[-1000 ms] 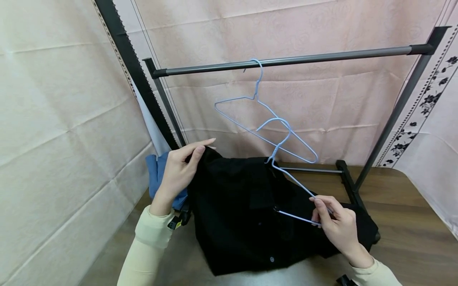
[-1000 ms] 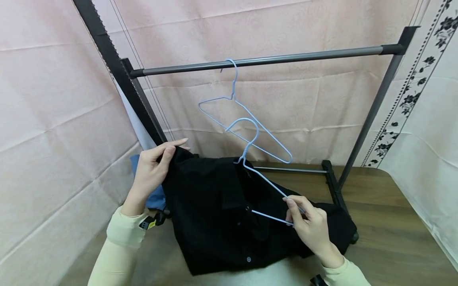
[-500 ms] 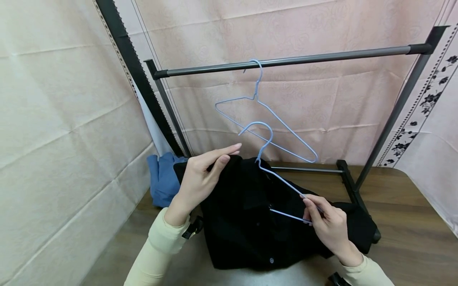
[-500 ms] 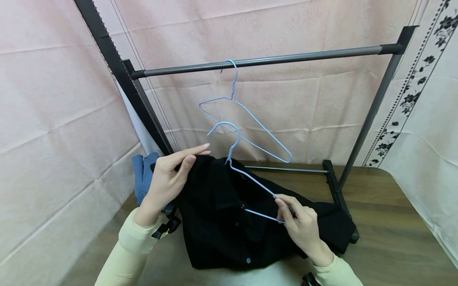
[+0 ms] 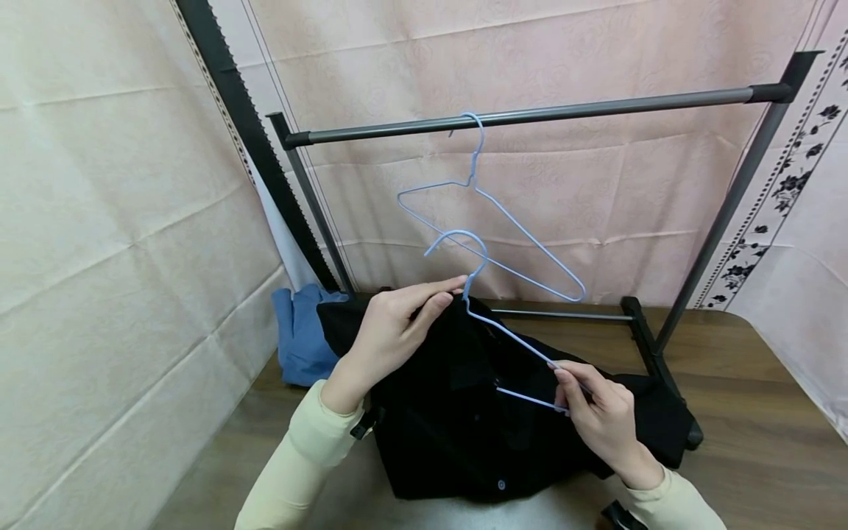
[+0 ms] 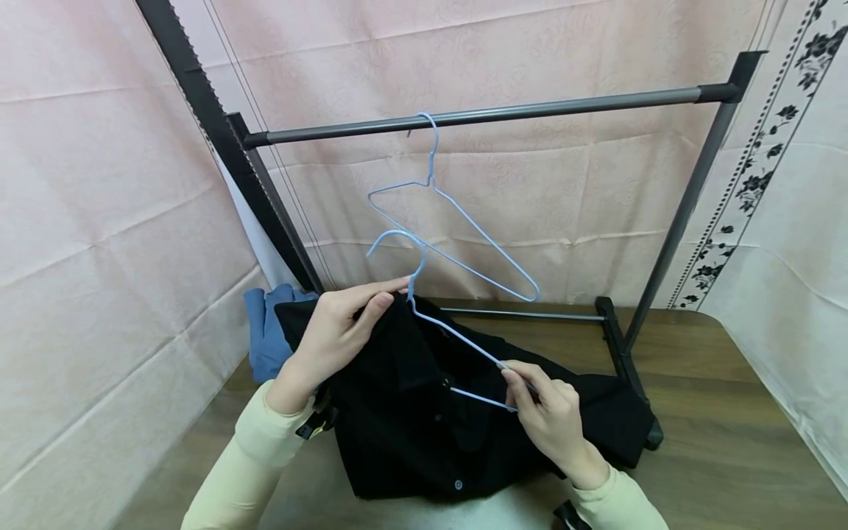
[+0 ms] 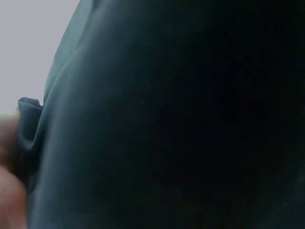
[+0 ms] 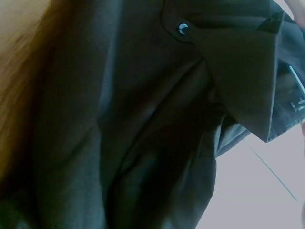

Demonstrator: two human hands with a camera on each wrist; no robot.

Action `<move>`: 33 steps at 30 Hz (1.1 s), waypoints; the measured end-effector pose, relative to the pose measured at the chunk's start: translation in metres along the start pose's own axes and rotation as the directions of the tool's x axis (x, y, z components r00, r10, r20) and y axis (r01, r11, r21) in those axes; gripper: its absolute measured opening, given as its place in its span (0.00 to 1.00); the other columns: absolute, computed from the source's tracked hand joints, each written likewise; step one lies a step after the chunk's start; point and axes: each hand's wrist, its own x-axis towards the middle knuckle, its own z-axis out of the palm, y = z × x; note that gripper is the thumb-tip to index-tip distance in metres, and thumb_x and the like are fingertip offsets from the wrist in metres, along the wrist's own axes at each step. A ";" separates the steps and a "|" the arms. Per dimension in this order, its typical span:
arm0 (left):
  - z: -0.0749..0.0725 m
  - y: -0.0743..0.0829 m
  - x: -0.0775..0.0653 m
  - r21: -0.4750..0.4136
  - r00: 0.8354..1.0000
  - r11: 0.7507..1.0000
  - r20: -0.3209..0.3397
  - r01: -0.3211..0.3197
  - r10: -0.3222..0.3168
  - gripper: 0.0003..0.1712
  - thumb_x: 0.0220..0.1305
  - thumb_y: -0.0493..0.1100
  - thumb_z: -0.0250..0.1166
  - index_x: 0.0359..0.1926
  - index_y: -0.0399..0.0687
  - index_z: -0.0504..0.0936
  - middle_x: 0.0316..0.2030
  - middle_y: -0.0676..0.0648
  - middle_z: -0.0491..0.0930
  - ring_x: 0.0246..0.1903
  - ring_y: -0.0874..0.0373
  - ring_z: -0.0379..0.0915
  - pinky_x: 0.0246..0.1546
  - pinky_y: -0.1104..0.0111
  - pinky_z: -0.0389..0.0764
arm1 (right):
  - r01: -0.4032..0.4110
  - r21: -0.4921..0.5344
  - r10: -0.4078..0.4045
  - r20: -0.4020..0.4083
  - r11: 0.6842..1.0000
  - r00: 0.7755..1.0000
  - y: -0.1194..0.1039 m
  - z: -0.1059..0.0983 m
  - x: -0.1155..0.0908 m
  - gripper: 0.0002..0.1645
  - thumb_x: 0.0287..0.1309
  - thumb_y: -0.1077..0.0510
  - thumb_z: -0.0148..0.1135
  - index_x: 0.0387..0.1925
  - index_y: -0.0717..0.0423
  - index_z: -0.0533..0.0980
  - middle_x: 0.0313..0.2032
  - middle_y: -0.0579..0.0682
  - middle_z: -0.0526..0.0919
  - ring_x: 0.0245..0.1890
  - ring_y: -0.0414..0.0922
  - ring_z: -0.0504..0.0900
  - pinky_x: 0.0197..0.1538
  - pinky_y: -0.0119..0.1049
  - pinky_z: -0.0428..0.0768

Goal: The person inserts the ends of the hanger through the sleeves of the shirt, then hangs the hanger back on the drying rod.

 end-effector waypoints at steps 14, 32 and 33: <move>0.009 -0.012 -0.008 0.147 0.990 0.989 0.139 -0.032 0.012 0.14 0.57 0.59 0.63 0.31 0.57 0.77 0.21 0.63 0.72 0.15 0.72 0.58 0.21 0.77 0.65 | 0.023 0.032 -0.024 0.038 0.999 0.999 -0.005 0.006 0.002 0.14 0.63 0.61 0.56 0.32 0.73 0.77 0.14 0.45 0.73 0.11 0.32 0.67 0.18 0.15 0.61; 0.006 -0.027 -0.015 0.120 1.000 0.993 0.014 -0.007 0.006 0.22 0.56 0.57 0.66 0.18 0.56 0.64 0.12 0.59 0.50 0.12 0.69 0.45 0.14 0.76 0.54 | -0.351 0.190 0.318 0.186 0.917 0.930 0.012 -0.003 -0.014 0.15 0.67 0.63 0.50 0.48 0.73 0.72 0.27 0.57 0.79 0.22 0.43 0.79 0.22 0.30 0.74; 0.005 -0.029 -0.016 0.118 1.000 0.993 -0.003 0.005 -0.005 0.24 0.55 0.56 0.66 0.17 0.56 0.62 0.12 0.59 0.50 0.11 0.68 0.43 0.13 0.75 0.53 | -0.419 0.244 0.368 0.229 0.875 0.901 0.014 -0.005 -0.018 0.17 0.68 0.63 0.48 0.51 0.74 0.69 0.29 0.59 0.78 0.24 0.45 0.79 0.22 0.32 0.75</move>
